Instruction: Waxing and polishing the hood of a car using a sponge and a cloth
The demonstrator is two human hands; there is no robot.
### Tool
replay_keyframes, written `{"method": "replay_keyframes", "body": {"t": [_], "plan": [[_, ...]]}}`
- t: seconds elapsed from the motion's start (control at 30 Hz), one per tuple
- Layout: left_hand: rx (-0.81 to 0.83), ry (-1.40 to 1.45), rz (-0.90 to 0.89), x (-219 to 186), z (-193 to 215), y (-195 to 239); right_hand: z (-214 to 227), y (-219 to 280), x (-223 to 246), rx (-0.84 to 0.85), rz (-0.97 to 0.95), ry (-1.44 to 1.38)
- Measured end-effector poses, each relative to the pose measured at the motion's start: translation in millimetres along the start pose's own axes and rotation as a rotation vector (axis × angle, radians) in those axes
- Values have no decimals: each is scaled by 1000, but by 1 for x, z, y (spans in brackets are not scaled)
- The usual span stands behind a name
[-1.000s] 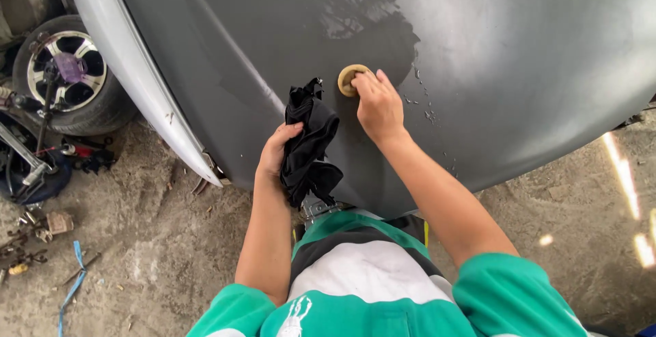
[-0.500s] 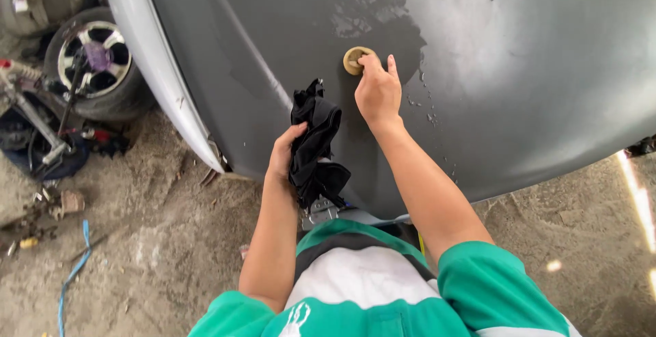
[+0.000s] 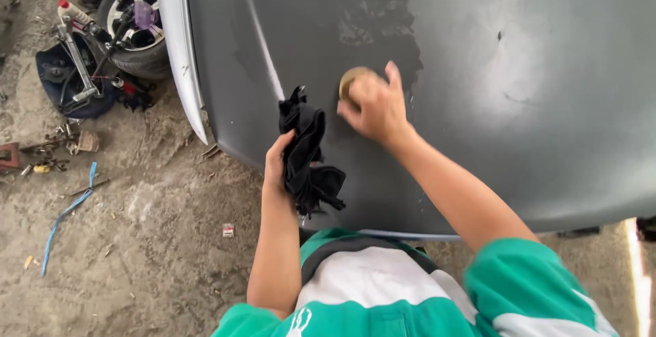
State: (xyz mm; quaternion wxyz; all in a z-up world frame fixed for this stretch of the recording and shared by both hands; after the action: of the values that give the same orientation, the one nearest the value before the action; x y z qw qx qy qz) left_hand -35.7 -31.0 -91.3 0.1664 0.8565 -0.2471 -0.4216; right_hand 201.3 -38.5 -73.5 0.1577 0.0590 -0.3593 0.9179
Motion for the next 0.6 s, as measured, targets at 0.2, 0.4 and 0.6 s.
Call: {"method": "replay_keyframes", "body": {"t": [0.2,0.4,0.6], "plan": [[-69,150,-85,16,6,14,-22,2,-71,117,82,-43],[-83,250,-190,33,-14,16,31,35,-34,176,222,-344],[-217,210,-172,57,-5,-7,39,6,-67,296,187,-222]]}}
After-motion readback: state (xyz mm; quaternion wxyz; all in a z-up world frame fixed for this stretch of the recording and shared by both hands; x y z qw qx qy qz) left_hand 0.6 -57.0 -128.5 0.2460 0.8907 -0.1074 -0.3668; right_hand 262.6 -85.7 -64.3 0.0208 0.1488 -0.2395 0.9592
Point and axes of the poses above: each hand's wrist, its own y-axis away from the middle knuckle, its own z-axis out of the back of the hand, x = y × z, the point moved 7 cm from there along -y, towards the middle knuckle, and after that the axes turned 14 degrees about -z, right-handed, at the moved point
